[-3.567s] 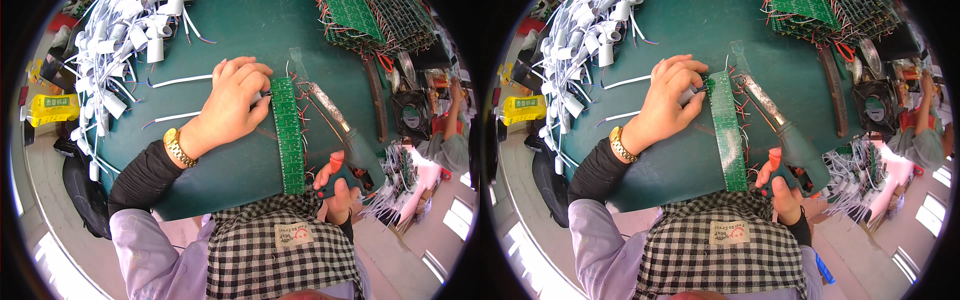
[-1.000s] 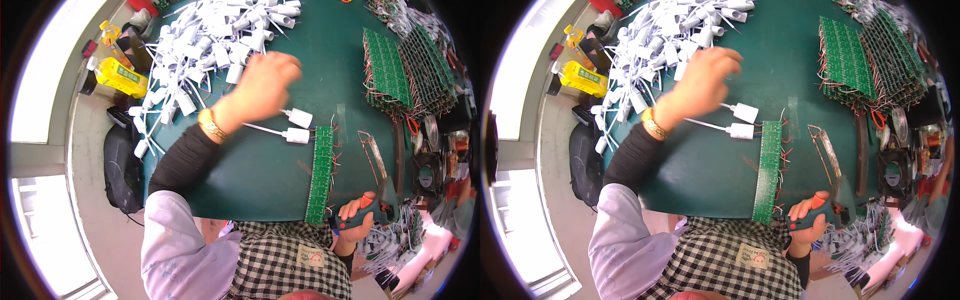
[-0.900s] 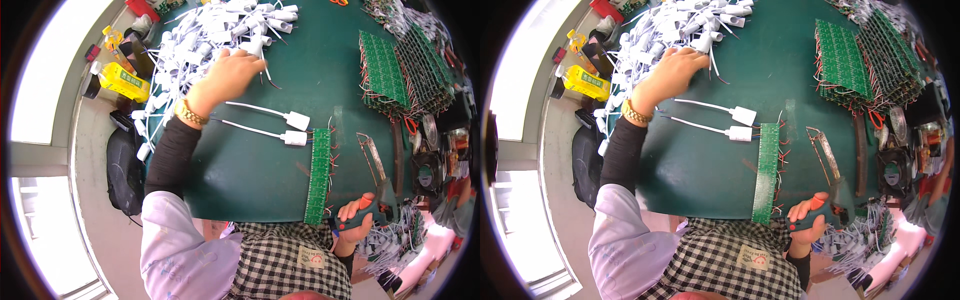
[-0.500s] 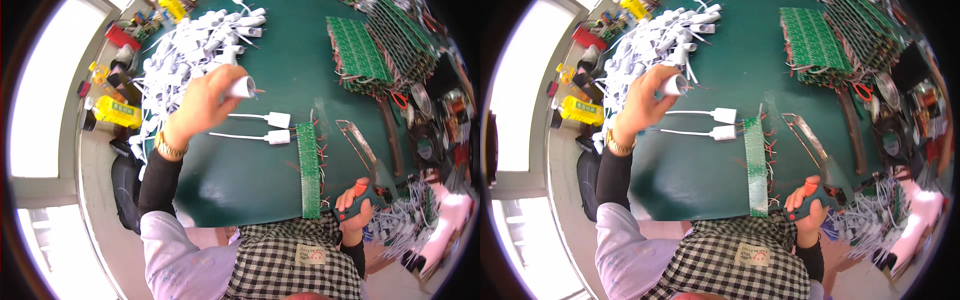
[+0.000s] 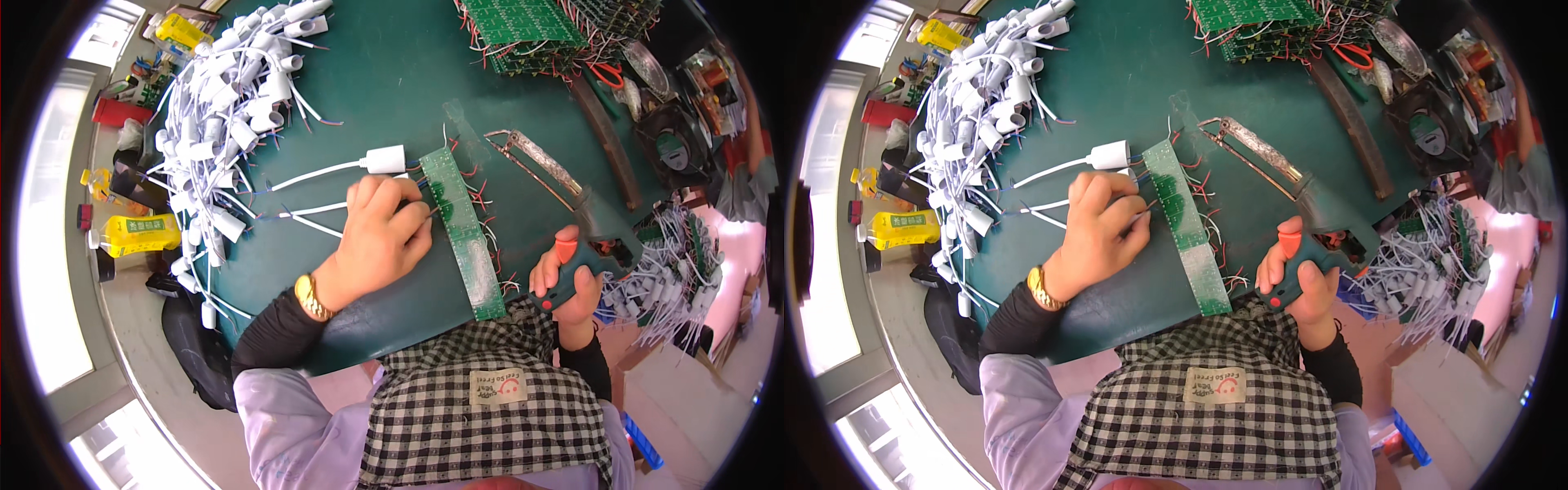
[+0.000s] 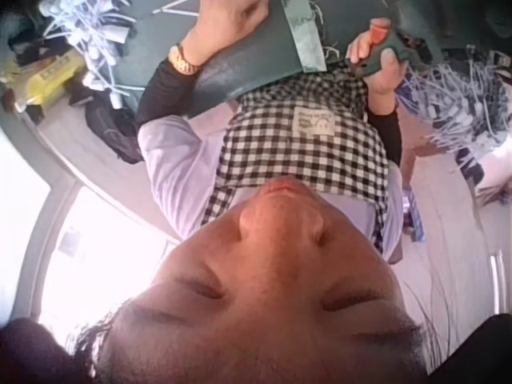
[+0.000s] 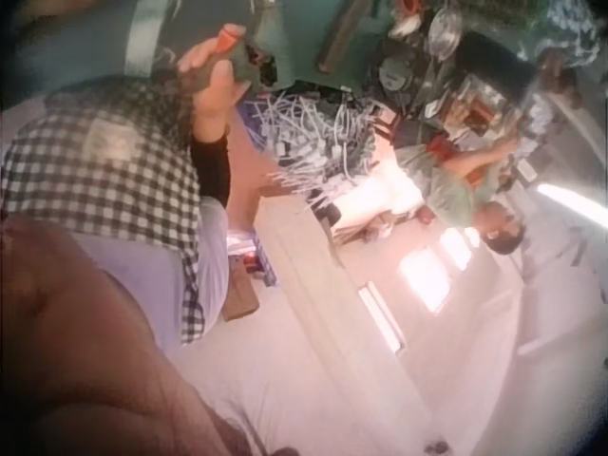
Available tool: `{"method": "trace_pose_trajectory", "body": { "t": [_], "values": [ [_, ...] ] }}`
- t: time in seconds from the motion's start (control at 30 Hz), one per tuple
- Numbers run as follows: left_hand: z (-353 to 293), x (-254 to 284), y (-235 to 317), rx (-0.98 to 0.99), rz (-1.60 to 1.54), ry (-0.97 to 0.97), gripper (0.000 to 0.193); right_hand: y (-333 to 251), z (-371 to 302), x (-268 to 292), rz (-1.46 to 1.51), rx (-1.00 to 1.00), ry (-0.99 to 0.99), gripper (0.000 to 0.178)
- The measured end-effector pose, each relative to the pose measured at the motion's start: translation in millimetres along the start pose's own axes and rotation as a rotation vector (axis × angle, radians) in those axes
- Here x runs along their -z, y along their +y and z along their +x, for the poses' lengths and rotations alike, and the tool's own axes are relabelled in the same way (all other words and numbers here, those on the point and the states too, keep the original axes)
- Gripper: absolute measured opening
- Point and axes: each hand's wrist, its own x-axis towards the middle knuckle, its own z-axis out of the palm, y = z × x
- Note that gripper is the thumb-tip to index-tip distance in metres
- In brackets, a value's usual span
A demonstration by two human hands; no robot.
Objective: The person solders wires and electronic components onto green printed circuit boards (PCBs) using a soldering iron.
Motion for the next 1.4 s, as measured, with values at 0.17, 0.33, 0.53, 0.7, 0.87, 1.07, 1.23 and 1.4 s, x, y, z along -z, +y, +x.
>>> {"method": "trace_pose_trajectory", "body": {
  "t": [0.17,0.33,0.53,0.7,0.87,1.07,1.23,1.4],
  "values": [
    [9.1,-12.3,-13.2,0.079,0.013,0.166,0.012,2.2,-1.2,2.6,0.016,0.011,0.0,0.058],
    [10.9,-19.2,-14.7,0.136,0.046,0.178,0.008,2.6,-0.8,1.0,0.006,0.026,0.015,0.056],
    [18.3,-21.8,-7.2,0.136,0.197,0.114,0.007,3.7,-3.9,-2.3,-0.052,0.026,0.018,0.056],
    [17.4,-21.9,-10.7,0.17,0.116,0.113,0.005,2.6,-16.7,-10.3,-0.141,0.005,0.029,0.055],
    [17.3,-18.4,-11.6,0.171,0.11,0.087,0.003,-3.6,-26.7,-22.7,-0.3,-0.071,-0.077,0.054],
    [16.4,-17.5,-11.4,0.188,0.105,0.073,0.003,-1.7,-30.1,-22.2,-0.388,-0.123,-0.144,0.034],
    [17.3,-17.0,-10.7,0.187,0.078,0.077,0.003,-4.3,-31.3,-17.6,-0.607,-0.13,-0.297,0.042],
    [16.2,-16.1,-10.4,0.189,0.068,0.069,0.003,-5.5,-31.7,-27.7,-0.653,-0.21,-0.177,0.037]
  ]
}}
